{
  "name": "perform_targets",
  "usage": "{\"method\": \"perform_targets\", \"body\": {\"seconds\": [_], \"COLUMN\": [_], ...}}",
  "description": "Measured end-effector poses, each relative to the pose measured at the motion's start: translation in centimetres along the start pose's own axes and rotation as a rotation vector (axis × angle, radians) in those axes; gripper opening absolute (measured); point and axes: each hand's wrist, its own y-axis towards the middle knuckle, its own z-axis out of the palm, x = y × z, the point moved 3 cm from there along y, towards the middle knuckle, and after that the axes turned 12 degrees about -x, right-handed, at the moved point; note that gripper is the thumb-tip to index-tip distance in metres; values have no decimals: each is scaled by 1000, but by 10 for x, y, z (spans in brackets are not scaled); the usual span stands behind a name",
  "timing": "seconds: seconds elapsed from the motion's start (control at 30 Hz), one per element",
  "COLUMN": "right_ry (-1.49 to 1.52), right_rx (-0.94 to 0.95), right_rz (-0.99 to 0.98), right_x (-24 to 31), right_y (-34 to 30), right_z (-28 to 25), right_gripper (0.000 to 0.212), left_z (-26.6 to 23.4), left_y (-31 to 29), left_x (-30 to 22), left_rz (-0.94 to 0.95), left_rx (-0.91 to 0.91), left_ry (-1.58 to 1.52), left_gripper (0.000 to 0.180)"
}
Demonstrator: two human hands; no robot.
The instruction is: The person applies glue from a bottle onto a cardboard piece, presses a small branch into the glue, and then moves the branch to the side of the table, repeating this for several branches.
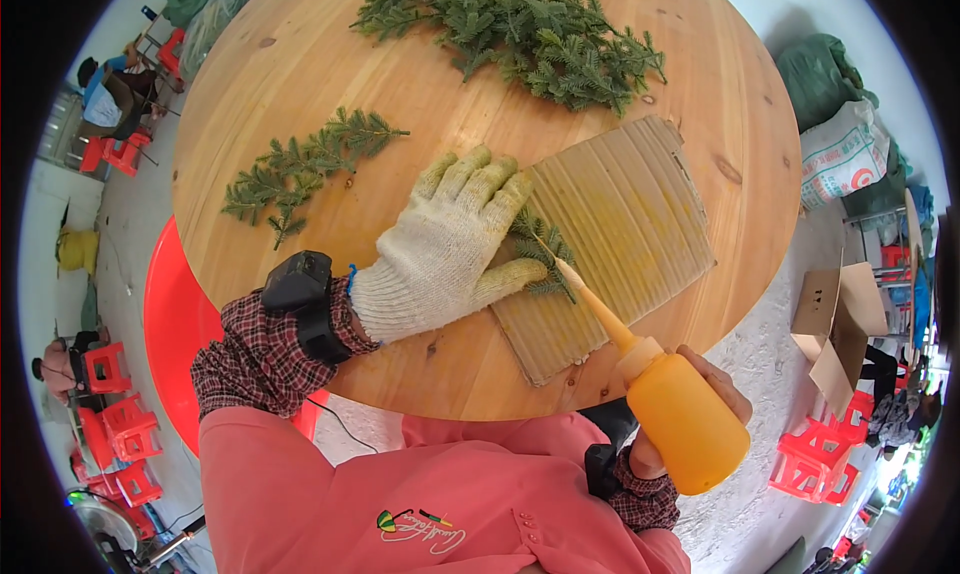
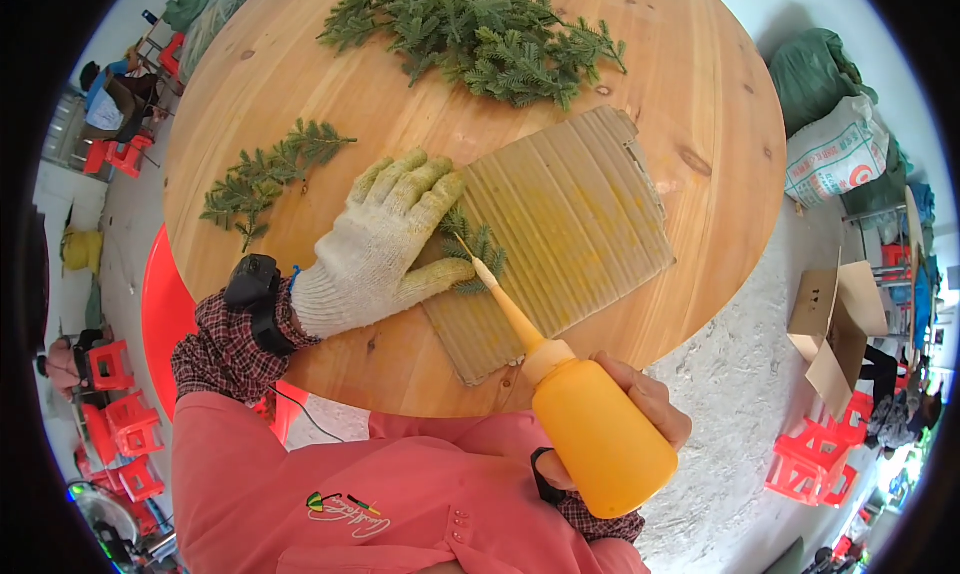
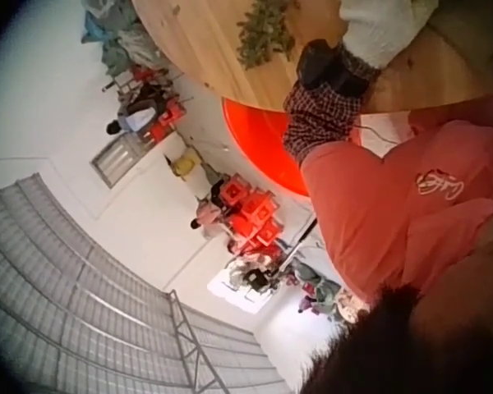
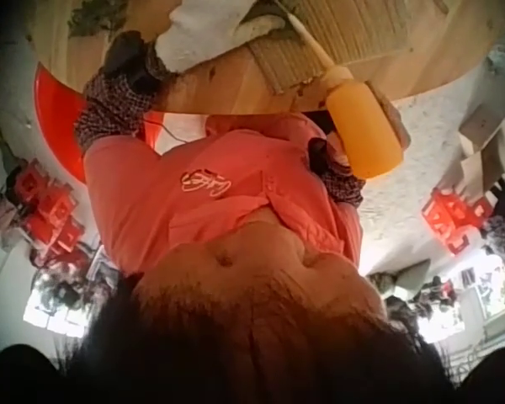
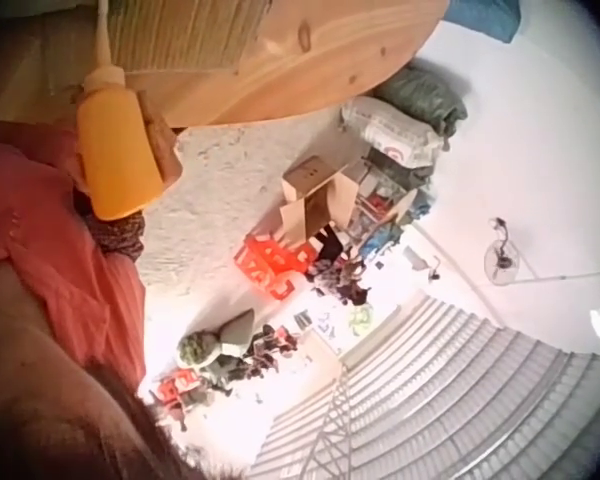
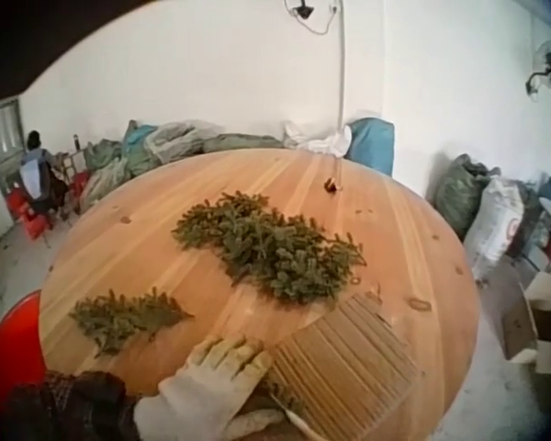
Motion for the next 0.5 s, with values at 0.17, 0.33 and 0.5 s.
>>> {"method": "perform_targets", "body": {"seconds": [0.17,0.33,0.5], "right_ry": [-33,1,-20], "right_rx": [63,3,-5], "right_rz": [-45,11,32], "right_x": [0,-1,0], "right_y": [-2,-5,-5], "right_z": [3,9,12], "right_gripper": [93,98,99], "left_z": [2,2,1], "left_y": [-1,0,1], "left_x": [0,0,0], "left_rz": [-1,8,7], "left_rx": [-10,-20,-15], "left_ry": [-13,-31,-35], "left_gripper": [75,74,74]}}
